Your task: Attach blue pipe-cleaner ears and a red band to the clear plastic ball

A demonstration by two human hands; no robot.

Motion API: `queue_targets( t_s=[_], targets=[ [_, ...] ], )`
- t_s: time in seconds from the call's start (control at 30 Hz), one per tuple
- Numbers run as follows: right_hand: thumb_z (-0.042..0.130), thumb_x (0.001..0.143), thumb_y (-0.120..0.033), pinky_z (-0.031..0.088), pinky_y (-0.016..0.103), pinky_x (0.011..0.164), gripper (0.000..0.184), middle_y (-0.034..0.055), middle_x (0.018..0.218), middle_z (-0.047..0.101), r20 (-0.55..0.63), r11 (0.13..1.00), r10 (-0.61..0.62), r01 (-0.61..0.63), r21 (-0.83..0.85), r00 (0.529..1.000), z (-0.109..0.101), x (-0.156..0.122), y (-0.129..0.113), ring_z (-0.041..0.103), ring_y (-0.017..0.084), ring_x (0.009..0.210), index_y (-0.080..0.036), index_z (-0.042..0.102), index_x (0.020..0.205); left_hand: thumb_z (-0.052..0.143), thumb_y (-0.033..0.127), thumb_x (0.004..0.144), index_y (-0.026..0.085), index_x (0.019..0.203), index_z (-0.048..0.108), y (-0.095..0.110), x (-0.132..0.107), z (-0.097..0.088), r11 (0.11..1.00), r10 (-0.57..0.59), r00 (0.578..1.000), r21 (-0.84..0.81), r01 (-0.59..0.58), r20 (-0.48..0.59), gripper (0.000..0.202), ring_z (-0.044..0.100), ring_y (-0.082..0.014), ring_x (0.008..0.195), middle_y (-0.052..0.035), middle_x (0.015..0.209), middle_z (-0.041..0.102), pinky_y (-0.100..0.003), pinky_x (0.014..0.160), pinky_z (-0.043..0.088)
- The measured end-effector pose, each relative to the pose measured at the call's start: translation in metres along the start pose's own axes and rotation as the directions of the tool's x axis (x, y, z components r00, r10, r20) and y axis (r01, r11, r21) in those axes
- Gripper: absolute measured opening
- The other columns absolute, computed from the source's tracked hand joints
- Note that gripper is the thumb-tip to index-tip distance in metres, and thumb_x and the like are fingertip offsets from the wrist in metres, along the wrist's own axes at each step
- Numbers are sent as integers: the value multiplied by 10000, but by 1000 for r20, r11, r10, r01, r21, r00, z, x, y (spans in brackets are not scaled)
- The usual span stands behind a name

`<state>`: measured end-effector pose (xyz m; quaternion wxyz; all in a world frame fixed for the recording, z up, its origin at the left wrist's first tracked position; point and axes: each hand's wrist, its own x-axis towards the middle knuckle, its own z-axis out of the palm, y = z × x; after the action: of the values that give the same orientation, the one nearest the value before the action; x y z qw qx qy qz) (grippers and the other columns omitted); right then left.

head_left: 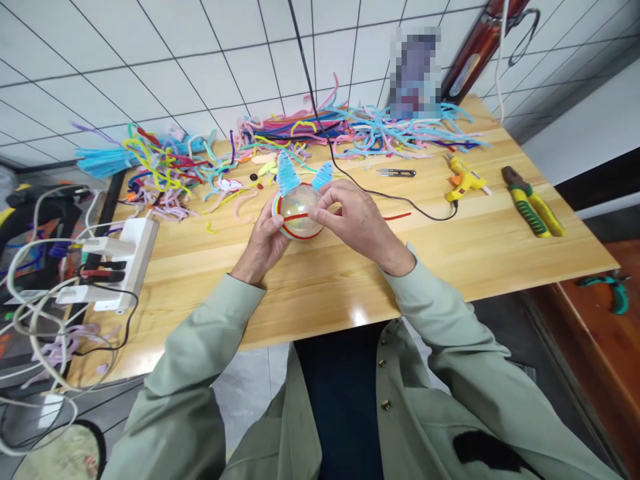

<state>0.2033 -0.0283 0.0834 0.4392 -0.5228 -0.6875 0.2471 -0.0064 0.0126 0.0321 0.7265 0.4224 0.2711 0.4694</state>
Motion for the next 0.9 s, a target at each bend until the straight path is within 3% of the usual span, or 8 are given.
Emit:
queue_targets(
  t_s=[0.2, 0.3, 0.5, 0.63, 0.77, 0.9],
  targets=[
    [835, 969, -323, 557, 415, 963, 258, 63, 1037, 748, -12, 1000, -5, 5, -15, 1000, 1, -1, 0, 684, 273, 1095, -259, 650, 801, 926, 647, 809, 234, 1397, 718, 1, -2, -1, 999, 2, 999, 33, -3, 37, 748, 534, -397, 1642, -76, 1582, 730, -530, 1341, 487],
    [835, 961, -306, 551, 420, 962, 265, 60, 1010, 739, -7, 1000, -4, 4, -28, 1000, 4, -1, 1, 688, 276, 1089, -257, 645, 784, 958, 710, 763, 261, 1392, 726, -1, -2, -1, 999, 5, 1000, 36, -6, 23, 807, 530, -411, 1644, -62, 1585, 730, -521, 1322, 509],
    [830, 972, -314, 546, 426, 965, 266, 57, 1010, 738, -14, 999, -34, 34, -25, 999, 4, -1, 2, 682, 271, 1074, -260, 633, 801, 1045, 629, 676, 235, 1415, 708, -2, -1, -1, 999, -5, 1000, 39, 4, 9, 903, 608, -400, 1581, -106, 1534, 750, -496, 1255, 572],
    [794, 1009, -333, 556, 413, 942, 248, 56, 1040, 738, -26, 997, -66, 67, 31, 997, -1, -4, 2, 681, 266, 1098, -262, 638, 830, 990, 670, 759, 238, 1417, 721, 4, -2, -2, 999, -12, 997, 51, 8, 78, 832, 468, -410, 1690, -71, 1568, 735, -535, 1363, 468],
    [790, 1024, -405, 541, 391, 862, 272, 43, 979, 723, -52, 997, -51, 54, 49, 997, -4, -7, 4, 669, 233, 949, -255, 644, 851, 981, 699, 755, 275, 1399, 738, 8, -2, -6, 998, -35, 994, 51, 30, 99, 809, 323, -429, 1760, -3, 1618, 710, -583, 1439, 347],
    [773, 1025, -400, 537, 361, 832, 250, 12, 911, 734, -38, 992, -11, 16, 126, 999, -5, -10, 2, 649, 196, 843, -255, 633, 878, 1011, 708, 684, 288, 1324, 781, 7, -2, -13, 998, -53, 997, 34, 52, 51, 800, 304, -431, 1767, 2, 1577, 743, -610, 1435, 365]
  ],
)
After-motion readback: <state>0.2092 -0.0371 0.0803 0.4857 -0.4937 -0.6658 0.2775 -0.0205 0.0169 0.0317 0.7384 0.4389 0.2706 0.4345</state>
